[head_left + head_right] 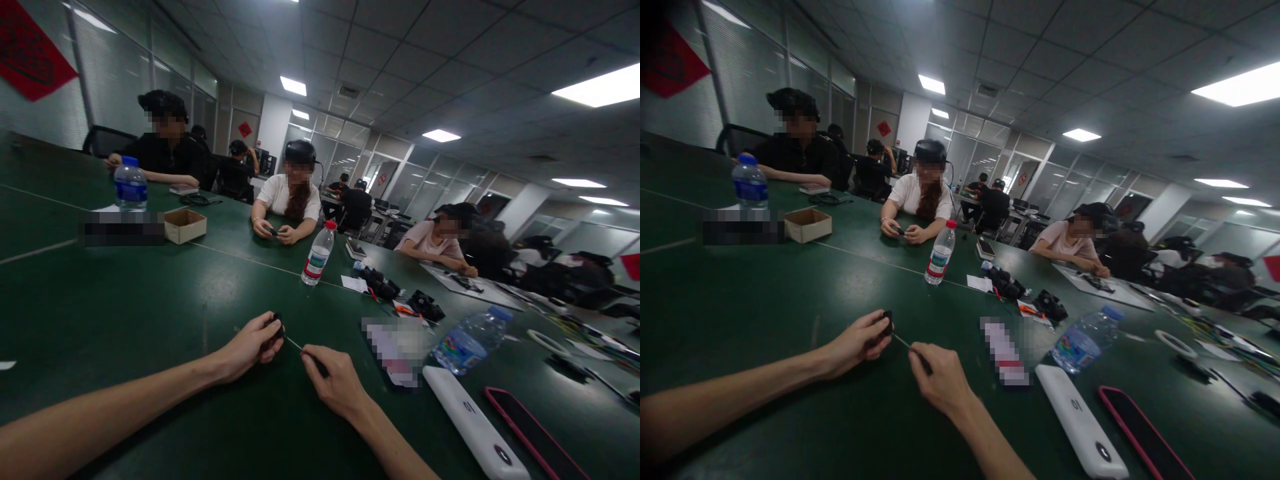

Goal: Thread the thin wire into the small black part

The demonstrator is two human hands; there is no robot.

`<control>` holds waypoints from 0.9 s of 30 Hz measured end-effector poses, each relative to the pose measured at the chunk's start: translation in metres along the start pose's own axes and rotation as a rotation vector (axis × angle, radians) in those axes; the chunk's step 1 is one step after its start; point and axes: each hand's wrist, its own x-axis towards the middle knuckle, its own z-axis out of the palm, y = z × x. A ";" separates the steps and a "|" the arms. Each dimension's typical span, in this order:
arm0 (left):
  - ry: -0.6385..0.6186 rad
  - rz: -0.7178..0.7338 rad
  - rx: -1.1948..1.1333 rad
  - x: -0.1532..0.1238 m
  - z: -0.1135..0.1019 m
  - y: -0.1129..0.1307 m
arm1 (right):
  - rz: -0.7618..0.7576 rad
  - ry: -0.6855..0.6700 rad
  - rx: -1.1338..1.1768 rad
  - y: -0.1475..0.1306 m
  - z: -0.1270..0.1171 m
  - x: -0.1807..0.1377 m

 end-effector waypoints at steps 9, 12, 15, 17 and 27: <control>-0.039 0.061 0.169 -0.006 0.001 -0.001 | -0.012 -0.037 -0.086 -0.003 0.000 -0.001; -0.027 0.097 0.282 -0.009 0.003 0.001 | -0.016 -0.031 -0.113 -0.002 0.001 -0.003; -0.005 0.117 0.318 -0.010 0.006 0.003 | -0.018 -0.016 -0.079 -0.002 0.002 -0.003; 0.023 0.133 0.317 -0.009 0.009 0.003 | -0.021 -0.011 -0.047 -0.003 0.002 -0.002; 0.107 0.200 0.239 -0.001 0.005 -0.008 | 0.074 -0.014 0.087 -0.007 0.006 0.003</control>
